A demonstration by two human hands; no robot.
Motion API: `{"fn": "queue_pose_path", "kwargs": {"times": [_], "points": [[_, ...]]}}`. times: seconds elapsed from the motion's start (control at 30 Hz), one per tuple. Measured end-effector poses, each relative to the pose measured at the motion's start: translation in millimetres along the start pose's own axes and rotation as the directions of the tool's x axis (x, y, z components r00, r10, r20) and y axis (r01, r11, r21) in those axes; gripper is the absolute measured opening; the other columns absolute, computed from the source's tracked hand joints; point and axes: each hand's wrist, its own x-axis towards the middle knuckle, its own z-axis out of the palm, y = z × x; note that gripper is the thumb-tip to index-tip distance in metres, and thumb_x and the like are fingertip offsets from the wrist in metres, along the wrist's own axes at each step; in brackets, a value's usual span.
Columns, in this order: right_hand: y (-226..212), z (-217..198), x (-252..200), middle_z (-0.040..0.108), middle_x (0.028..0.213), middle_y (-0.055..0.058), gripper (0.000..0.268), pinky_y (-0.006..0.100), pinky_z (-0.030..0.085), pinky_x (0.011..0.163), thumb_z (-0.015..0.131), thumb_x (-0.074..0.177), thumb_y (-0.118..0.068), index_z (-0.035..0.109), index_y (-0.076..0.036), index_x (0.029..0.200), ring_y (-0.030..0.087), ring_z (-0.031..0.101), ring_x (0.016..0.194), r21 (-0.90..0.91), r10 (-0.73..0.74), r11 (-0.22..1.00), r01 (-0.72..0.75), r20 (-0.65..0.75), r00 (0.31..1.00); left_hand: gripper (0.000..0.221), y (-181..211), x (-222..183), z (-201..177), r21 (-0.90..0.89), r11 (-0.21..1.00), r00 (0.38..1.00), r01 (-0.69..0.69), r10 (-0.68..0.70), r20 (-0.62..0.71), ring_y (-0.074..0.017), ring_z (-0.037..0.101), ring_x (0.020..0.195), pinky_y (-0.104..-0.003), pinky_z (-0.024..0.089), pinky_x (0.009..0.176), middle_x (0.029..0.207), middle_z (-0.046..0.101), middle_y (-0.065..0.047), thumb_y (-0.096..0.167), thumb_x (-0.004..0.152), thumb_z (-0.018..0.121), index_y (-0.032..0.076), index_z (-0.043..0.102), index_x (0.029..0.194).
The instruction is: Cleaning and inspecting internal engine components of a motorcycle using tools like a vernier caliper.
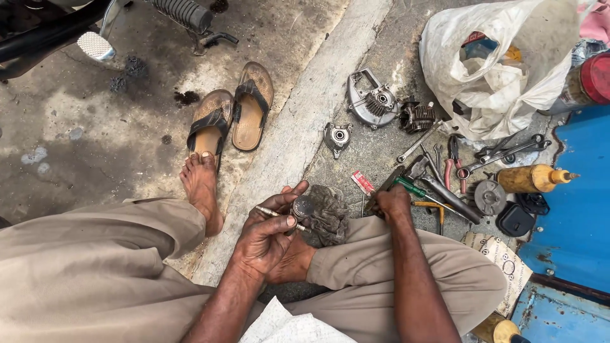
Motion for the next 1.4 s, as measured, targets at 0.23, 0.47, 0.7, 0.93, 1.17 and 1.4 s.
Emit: {"fn": "queue_pose_path", "kwargs": {"times": [0.23,0.47,0.7,0.93,1.17,1.4], "points": [[-25.6,-29.9,-95.3,0.069,0.078,0.013,0.008,0.038,0.049,0.058,0.065,0.084,0.0,0.066,0.0,0.092,0.026,0.066,0.069,0.876,-0.145,0.452,-0.168,0.258,0.955,0.04,-6.7,5.8,-12.9,0.012,0.999,0.976,-0.046,0.048,-0.213,-0.0241,0.071,0.1,-0.035,0.061,0.084,0.146,0.06,-0.019,-0.011,0.076,0.075,-0.004,0.07,0.116],[-126.1,9.8,-208.4,0.073,0.093,0.015,0.024,0.043,0.056,0.083,0.062,0.102,-0.028,0.058,-0.009,0.115,0.031,0.072,0.094,0.983,-0.562,0.108,0.151,-0.065,0.824,0.038,-17.9,16.9,-25.3,0.1,0.993,0.957,-0.057,0.083,-0.277,-0.0219,0.067,0.116,-0.034,0.06,0.09,0.145,0.061,-0.015,-0.016,0.074,0.074,-0.005,0.07,0.111],[-164.8,52.4,-219.4,0.066,0.091,0.013,0.05,0.04,0.056,0.091,0.044,0.11,-0.045,0.06,0.001,0.098,0.022,0.068,0.093,0.974,-0.666,0.17,0.149,0.002,0.746,0.033,-26.4,27.3,-53.6,0.188,0.961,0.946,-0.204,0.243,-0.217,-0.0225,0.063,0.122,-0.033,0.058,0.104,0.132,0.06,-0.017,-0.023,0.079,0.073,-0.007,0.066,0.107],[-198.5,69.0,-209.9,0.048,0.068,0.007,0.048,0.039,0.051,0.068,0.048,0.11,-0.045,0.05,-0.003,0.089,0.021,0.054,0.066,0.997,-0.51,-0.076,-0.008,-0.033,0.86,0.042,-5.9,1.6,-5.6,0.5,0.858,0.638,-0.119,0.452,-0.624,-0.0204,0.065,0.094,-0.032,0.059,0.08,0.11,0.061,-0.015,0.003,0.089,0.07,-0.001,0.053,0.128],[-201.5,73.3,-232.4,0.045,0.068,0.002,0.069,0.032,0.047,0.065,0.043,0.111,-0.044,0.034,0.003,0.16,0.015,0.047,0.063,0.981,-0.784,0.099,0.167,-0.027,0.62,0.038,-3.7,19.1,-8.4,0.185,0.971,0.731,-0.149,0.234,-0.641,-0.0188,0.062,0.086,-0.038,0.056,0.078,0.097,0.062,-0.008,0.038,0.1,0.057,0.007,0.06,0.122],[-157.3,94.3,-211.5,0.062,0.082,0.011,0.044,0.034,0.052,0.081,0.048,0.112,-0.031,0.054,0.012,0.102,0.022,0.06,0.08,0.998,-0.718,0.027,-0.055,0.057,0.694,0.035,-5.9,48.8,-58.7,0.07,0.997,0.74,-0.022,0.063,-0.67,-0.0191,0.06,0.081,-0.035,0.052,0.074,0.095,0.067,-0.006,0.043,0.105,0.062,0.008,0.059,0.11]]}}
